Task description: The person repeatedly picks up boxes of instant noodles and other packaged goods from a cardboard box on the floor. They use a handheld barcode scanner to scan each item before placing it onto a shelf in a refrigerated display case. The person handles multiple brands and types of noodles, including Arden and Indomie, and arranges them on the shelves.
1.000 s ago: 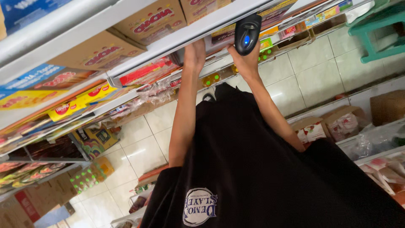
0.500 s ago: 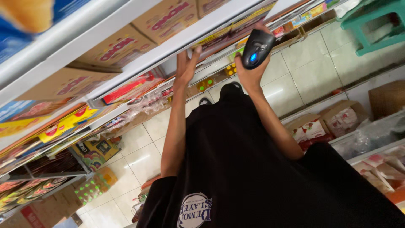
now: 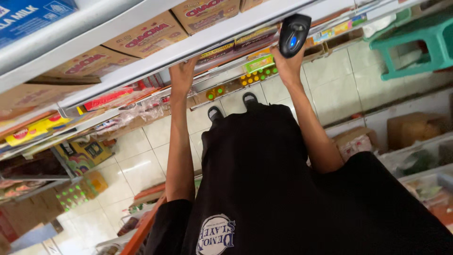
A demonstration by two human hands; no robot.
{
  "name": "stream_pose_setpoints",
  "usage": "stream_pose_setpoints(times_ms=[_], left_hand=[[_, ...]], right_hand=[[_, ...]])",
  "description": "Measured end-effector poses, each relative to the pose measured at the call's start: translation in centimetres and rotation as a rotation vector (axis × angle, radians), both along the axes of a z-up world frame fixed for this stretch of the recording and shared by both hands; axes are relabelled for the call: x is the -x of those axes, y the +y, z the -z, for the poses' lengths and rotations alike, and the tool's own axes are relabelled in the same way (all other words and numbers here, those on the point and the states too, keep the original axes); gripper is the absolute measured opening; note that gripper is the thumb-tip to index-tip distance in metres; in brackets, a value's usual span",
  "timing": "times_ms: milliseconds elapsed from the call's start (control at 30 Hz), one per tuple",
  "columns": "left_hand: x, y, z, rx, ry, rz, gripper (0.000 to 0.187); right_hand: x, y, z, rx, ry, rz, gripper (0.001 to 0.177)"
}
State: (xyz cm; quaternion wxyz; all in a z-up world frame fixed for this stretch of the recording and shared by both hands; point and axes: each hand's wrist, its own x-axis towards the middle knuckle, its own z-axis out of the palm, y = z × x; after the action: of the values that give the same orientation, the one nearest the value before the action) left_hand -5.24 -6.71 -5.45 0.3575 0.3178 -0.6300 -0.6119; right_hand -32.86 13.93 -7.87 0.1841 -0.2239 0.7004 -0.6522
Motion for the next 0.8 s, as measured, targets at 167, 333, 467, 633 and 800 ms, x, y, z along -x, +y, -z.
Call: stream_pose_setpoints(times_ms=[167, 333, 467, 633, 800], left_hand=[[-0.1, 0.8, -4.9, 0.16, -0.281, -0.062, 0.03], [0.8, 2.4, -10.3, 0.111, -0.523, -0.143, 0.04], [0.9, 2.6, -10.4, 0.29, -0.541, -0.136, 0.045], [1.3, 2.5, -8.0, 0.141, 0.025, -0.076, 0.043], [1.2, 2.6, -6.8, 0.271, -0.091, -0.091, 0.034]], right_hand=[[0.3, 0.8, -2.4, 0.051, -0.064, -0.122, 0.059], [1.8, 1.1, -2.8, -0.018, 0.075, -0.182, 0.051], [2.6, 1.8, -1.6, -0.08, 0.103, -0.221, 0.046], [3.0, 2.6, -1.7, -0.154, 0.158, -0.299, 0.041], [1.7, 2.0, -2.8, -0.078, 0.091, -0.249, 0.045]])
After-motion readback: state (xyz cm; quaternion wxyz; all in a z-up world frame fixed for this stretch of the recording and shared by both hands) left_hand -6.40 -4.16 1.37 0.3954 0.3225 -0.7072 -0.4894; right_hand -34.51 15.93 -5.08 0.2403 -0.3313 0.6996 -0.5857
